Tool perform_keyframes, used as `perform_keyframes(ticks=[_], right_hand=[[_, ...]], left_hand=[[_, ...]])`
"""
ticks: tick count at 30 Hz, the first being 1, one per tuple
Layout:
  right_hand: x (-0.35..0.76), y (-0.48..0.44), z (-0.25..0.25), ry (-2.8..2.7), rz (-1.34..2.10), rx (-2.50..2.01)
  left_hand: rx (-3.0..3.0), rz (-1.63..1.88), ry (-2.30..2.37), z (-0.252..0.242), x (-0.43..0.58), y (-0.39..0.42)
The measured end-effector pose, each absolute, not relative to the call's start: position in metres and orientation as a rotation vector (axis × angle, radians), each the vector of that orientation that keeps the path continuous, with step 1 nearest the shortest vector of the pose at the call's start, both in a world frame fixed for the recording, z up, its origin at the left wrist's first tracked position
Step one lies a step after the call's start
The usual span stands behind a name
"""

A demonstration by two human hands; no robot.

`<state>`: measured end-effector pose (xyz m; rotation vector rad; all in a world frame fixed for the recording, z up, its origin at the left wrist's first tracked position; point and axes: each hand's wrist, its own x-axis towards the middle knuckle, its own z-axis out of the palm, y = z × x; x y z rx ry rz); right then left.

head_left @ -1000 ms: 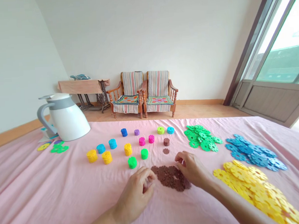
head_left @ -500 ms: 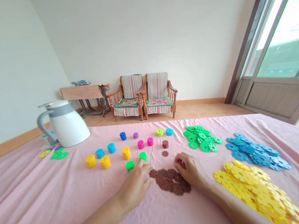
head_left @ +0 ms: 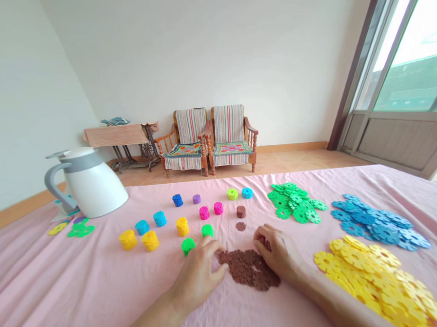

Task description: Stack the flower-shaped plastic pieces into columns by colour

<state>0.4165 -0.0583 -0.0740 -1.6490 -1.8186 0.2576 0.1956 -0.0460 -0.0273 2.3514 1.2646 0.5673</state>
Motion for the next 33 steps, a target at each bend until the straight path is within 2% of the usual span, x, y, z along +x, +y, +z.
perform_keyframes(ticks=[5, 11, 17, 33], right_hand=[[0.416, -0.06, -0.073, -1.836, 0.247, -1.659], [0.416, -0.059, -0.072, -1.83, 0.26, -1.655], [0.416, -0.059, -0.07, -1.828, 0.297, -1.651], [0.414, -0.059, -0.067, -1.821, 0.291, -1.66]], left_hand=[[2.407, 0.671, 1.193, -0.003, 0.204, -0.041], [2.617, 0.703, 1.192, 0.023, 0.235, 0.016], [2.674, 0.602, 1.17, 0.012, 0.264, 0.06], [2.699, 0.364, 1.232, -0.011, 0.28, 0.08]])
